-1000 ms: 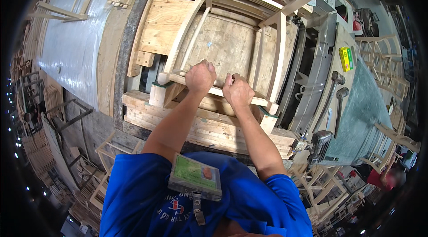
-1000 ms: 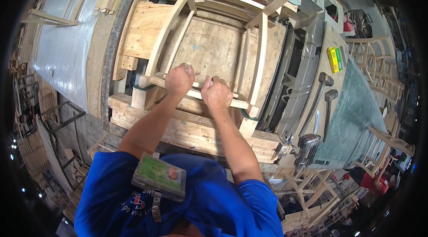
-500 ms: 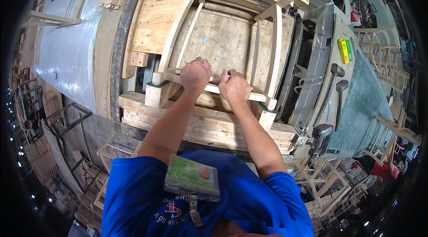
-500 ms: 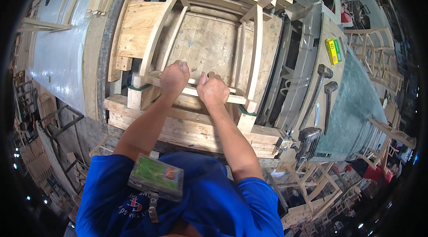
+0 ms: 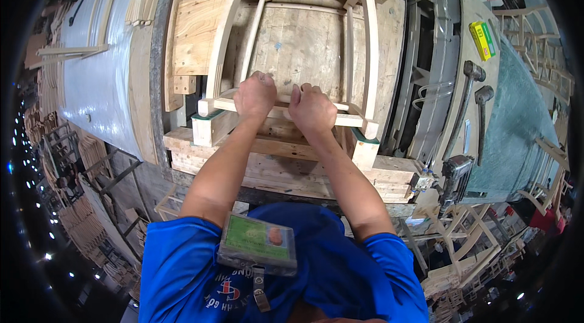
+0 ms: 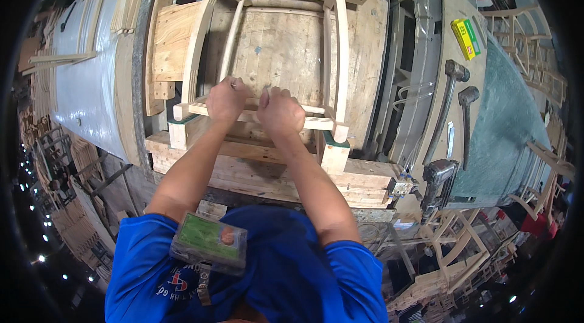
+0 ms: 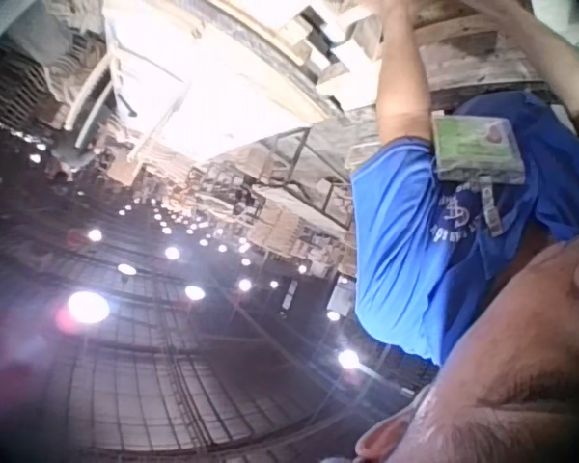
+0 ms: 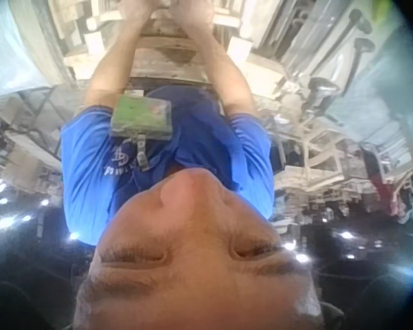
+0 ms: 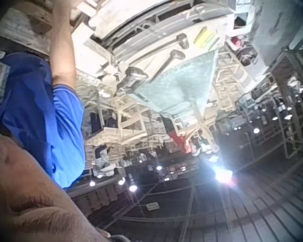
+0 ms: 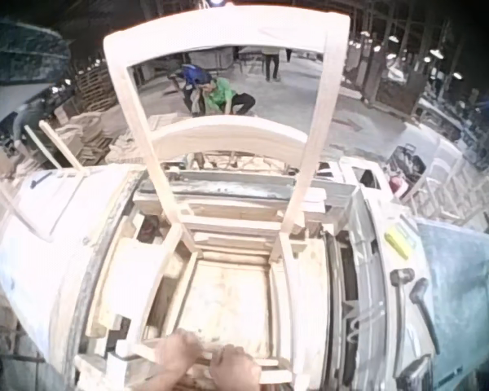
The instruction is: The person assembles a wooden chair frame by fitting the backrest and seat rails into place. They use a pneumatic nail gun to fasten the joints and then move the completed frame to the floor.
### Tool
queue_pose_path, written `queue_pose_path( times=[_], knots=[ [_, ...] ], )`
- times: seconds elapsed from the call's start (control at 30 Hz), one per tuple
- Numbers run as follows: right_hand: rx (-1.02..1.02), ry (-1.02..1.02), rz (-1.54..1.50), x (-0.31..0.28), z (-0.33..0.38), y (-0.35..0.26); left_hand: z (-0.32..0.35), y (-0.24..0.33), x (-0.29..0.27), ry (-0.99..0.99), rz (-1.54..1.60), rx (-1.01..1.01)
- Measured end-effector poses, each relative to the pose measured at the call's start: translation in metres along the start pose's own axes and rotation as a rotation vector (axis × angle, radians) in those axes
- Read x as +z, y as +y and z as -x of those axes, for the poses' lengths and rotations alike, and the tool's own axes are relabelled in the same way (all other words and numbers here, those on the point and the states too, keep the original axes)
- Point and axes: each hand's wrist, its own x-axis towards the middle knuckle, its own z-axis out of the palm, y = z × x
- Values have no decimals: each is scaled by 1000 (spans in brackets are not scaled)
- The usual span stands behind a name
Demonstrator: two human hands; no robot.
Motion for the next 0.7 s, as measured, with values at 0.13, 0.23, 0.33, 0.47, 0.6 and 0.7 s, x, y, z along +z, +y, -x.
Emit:
queue_pose_path(
  times=[0.13, 0.23, 0.33, 0.47, 0.6, 0.7],
  knots=[
    [-98, 109, -30, 10, -1, 10, 1, 5, -2, -3, -9, -40],
    [-228, 268, -83, 18, 2, 19, 2, 10, -2, 16, -22, -48],
    [-298, 267, -144, 16, 4, 23, 0, 8, 3, 35, -52, -72],
    [-350, 287, -119, 18, 3, 27, -3, 9, 9, 57, -79, -74],
    [-347, 177, -169, 18, 1, 30, -2, 13, 10, 67, -101, -46],
    [-351, 91, -195, 15, 0, 32, -2, 12, 12, 71, -114, -55]
  ],
)
